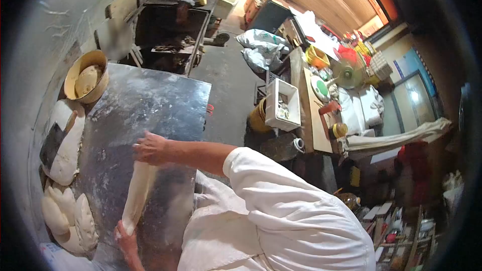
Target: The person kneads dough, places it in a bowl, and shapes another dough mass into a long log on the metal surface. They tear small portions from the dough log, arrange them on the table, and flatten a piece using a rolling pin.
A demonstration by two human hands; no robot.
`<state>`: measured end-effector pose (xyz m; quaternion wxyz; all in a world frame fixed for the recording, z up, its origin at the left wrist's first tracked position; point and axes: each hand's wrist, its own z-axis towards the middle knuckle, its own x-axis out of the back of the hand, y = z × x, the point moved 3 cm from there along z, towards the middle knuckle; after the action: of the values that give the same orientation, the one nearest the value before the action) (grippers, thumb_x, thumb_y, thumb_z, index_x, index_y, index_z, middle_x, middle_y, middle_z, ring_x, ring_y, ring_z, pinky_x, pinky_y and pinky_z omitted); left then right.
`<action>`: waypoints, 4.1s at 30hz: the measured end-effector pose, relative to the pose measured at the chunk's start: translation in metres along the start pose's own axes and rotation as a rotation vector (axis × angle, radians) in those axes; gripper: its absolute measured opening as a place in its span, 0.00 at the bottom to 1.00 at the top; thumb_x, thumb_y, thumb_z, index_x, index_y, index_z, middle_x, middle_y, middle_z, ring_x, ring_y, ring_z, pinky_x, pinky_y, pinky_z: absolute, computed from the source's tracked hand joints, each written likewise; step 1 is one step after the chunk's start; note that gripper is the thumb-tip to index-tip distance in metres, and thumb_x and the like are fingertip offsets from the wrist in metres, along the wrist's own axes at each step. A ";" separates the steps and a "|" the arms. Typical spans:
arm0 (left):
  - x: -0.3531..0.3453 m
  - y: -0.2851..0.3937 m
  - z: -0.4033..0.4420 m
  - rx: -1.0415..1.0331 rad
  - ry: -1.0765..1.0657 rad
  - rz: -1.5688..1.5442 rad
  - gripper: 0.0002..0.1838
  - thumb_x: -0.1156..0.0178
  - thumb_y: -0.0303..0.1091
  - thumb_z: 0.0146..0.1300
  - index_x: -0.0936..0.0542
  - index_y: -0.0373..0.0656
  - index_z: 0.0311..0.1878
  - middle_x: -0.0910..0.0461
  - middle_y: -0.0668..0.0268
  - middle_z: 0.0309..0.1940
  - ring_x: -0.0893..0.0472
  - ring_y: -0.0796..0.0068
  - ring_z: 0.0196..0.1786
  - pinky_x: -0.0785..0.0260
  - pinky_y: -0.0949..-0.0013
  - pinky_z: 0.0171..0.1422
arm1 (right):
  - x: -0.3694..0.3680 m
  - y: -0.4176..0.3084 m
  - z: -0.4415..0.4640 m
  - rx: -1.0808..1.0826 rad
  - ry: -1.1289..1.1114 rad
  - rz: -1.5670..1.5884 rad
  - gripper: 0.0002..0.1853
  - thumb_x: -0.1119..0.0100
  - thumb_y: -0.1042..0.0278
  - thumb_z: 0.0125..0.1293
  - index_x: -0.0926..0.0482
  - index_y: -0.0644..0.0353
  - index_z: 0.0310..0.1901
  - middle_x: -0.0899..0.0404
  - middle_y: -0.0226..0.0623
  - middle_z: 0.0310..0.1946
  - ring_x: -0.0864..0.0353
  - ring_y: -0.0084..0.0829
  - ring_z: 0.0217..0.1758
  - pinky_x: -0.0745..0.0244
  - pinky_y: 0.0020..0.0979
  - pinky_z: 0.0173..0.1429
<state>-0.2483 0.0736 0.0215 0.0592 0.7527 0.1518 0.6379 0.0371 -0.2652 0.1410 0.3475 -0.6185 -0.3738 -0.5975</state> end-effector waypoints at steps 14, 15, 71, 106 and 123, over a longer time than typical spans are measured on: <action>0.052 0.088 0.021 0.065 -0.005 -0.029 0.54 0.21 0.41 0.54 0.41 0.45 0.81 0.31 0.50 0.72 0.31 0.44 0.73 0.34 0.43 0.72 | -0.052 0.023 0.005 -0.368 0.048 0.693 0.28 0.34 0.56 0.70 0.26 0.45 0.71 0.29 0.46 0.67 0.33 0.49 0.74 0.36 0.50 0.77; 0.038 0.102 0.043 0.078 -0.013 -0.013 0.56 0.21 0.42 0.55 0.44 0.47 0.83 0.33 0.50 0.74 0.34 0.45 0.76 0.37 0.44 0.75 | -0.063 0.025 0.003 -0.499 0.135 0.873 0.29 0.35 0.56 0.71 0.28 0.49 0.71 0.29 0.47 0.67 0.33 0.51 0.74 0.36 0.50 0.77; 0.031 0.214 0.199 0.080 0.184 -0.556 0.31 0.20 0.31 0.47 0.21 0.38 0.56 0.19 0.57 0.50 0.20 0.50 0.58 0.27 0.49 0.63 | -0.055 -0.006 0.063 -0.852 0.197 1.411 0.25 0.35 0.47 0.68 0.14 0.65 0.49 0.12 0.54 0.41 0.12 0.50 0.47 0.19 0.46 0.57; 0.041 0.192 0.198 0.193 0.029 -0.164 0.42 0.22 0.46 0.54 0.29 0.39 0.68 0.23 0.53 0.60 0.24 0.48 0.63 0.29 0.49 0.67 | -0.051 0.080 0.094 -0.251 0.482 0.157 0.26 0.32 0.64 0.66 0.24 0.59 0.65 0.23 0.46 0.63 0.26 0.49 0.68 0.31 0.52 0.68; 0.042 0.226 0.156 0.004 0.126 0.063 0.21 0.30 0.31 0.59 0.21 0.41 0.56 0.17 0.61 0.48 0.19 0.59 0.57 0.29 0.57 0.61 | -0.078 -0.040 0.042 -0.961 0.056 1.426 0.20 0.36 0.56 0.69 0.14 0.70 0.42 0.13 0.42 0.31 0.15 0.31 0.35 0.20 0.39 0.41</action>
<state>-0.0556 -0.1115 0.0970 0.0278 0.7154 0.1326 0.6855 0.0214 -0.2124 0.0603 0.3493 -0.7706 0.4064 -0.3451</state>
